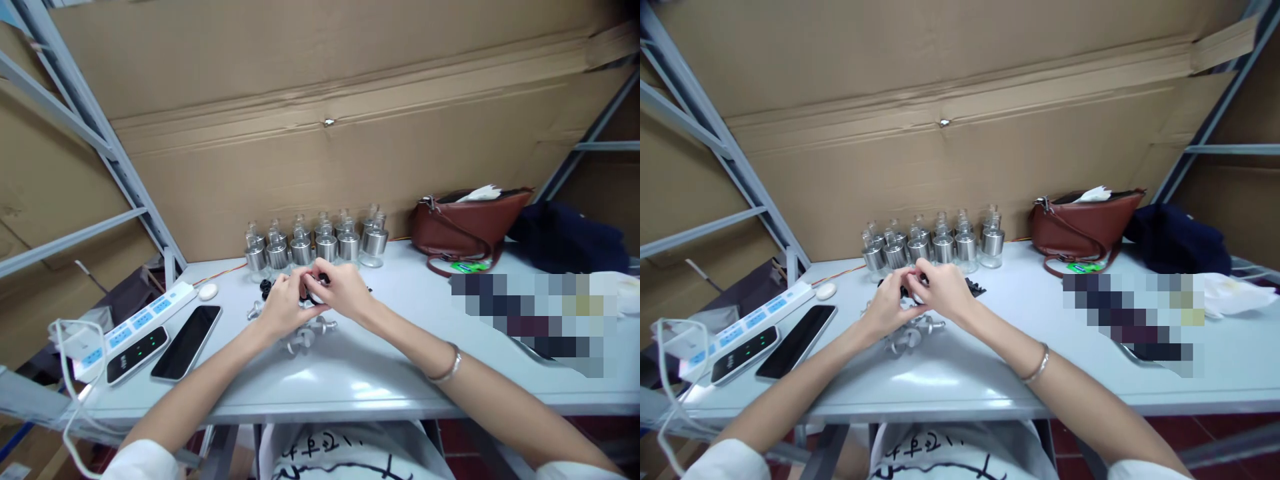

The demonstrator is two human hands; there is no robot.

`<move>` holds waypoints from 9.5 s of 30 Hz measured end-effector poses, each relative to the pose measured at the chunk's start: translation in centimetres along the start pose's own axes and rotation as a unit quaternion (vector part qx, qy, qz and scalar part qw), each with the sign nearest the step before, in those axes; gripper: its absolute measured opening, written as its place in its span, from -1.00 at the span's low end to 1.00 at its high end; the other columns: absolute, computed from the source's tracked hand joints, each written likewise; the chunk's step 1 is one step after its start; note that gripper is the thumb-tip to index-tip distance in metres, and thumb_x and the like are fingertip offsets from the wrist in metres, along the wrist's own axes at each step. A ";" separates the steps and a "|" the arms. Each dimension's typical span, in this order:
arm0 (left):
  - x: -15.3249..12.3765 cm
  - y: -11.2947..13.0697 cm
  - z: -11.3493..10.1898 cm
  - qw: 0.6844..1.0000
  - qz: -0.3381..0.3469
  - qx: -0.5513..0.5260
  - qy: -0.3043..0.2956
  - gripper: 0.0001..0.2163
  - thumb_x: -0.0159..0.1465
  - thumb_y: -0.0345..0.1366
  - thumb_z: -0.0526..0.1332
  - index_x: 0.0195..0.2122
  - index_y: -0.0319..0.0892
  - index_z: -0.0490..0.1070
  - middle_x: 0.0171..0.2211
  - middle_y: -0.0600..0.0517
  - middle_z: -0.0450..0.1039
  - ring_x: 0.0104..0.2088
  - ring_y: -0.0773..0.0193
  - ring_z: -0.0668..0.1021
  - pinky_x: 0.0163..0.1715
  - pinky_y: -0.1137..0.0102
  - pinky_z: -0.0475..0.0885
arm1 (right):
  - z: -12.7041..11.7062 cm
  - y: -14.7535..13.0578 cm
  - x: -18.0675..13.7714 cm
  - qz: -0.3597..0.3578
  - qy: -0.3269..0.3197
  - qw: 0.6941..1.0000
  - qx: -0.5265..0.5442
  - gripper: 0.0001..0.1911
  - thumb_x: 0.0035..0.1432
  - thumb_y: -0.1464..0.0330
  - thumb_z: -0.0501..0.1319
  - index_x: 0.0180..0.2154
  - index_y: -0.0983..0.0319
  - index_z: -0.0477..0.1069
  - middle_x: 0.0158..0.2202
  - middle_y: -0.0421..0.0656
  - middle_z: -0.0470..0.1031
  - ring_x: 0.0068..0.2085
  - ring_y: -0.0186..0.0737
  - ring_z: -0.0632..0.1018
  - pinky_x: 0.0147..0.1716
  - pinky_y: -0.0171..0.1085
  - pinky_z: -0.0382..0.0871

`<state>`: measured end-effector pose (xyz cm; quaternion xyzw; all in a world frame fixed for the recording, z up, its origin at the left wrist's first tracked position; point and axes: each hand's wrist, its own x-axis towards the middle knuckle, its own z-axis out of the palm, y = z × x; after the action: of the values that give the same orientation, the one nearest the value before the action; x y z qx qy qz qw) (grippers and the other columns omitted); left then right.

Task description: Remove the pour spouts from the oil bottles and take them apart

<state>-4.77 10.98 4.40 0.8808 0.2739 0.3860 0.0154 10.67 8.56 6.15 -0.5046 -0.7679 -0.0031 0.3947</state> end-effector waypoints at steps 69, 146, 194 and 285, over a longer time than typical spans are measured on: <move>-3.0 3.4 0.7 0.902 -0.040 -0.387 -0.185 -0.56 0.31 0.18 -0.18 -0.24 -0.16 0.05 -0.44 0.05 0.33 -0.47 0.31 0.43 -0.32 0.34 0.32 | -0.4 2.5 -1.3 -0.374 0.171 0.910 -0.049 -0.42 0.42 0.26 -0.34 -0.60 0.20 0.14 -0.69 -0.25 0.14 -0.64 -0.30 0.17 -0.53 -0.27 0.04; -2.2 0.2 0.9 0.988 0.063 -0.126 0.059 -0.65 0.34 0.06 -0.07 -0.14 -0.13 0.16 -0.45 0.04 0.42 -0.46 0.23 0.45 -0.36 0.28 0.34 | -0.1 2.2 -1.4 -0.195 0.042 0.975 0.100 -0.61 0.44 0.25 -0.23 -0.32 0.24 0.24 -0.48 -0.18 0.34 -0.48 -0.29 0.36 -0.46 -0.35 0.20; -0.5 -1.2 -1.8 0.972 0.133 0.167 0.103 -0.74 0.41 -0.16 -0.07 -0.12 -0.24 0.24 -0.34 -0.02 0.54 -0.40 0.24 0.53 -0.04 0.17 0.19 | -5.9 7.5 0.1 0.025 -0.127 0.991 0.019 -0.84 0.12 0.52 0.11 -0.29 0.27 0.44 -0.36 -0.15 0.53 -0.35 -0.25 0.53 -0.31 -0.35 0.34; -0.4 0.3 -1.9 0.958 0.232 0.156 0.065 -0.76 0.38 -0.21 0.05 -0.03 -0.24 0.24 -0.46 0.06 0.51 -0.50 0.32 0.51 -0.06 0.20 0.25 | -4.7 10.2 -0.8 0.069 -0.502 0.858 0.086 -0.60 -0.27 0.49 0.34 -0.24 0.28 0.53 -0.27 -0.16 0.45 -0.21 -0.18 0.41 -0.21 -0.34 0.28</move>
<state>-6.18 10.16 5.58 0.8846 0.1193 0.3877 -0.2300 21.60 11.01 4.88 -0.4536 -0.8222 0.3437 -0.0034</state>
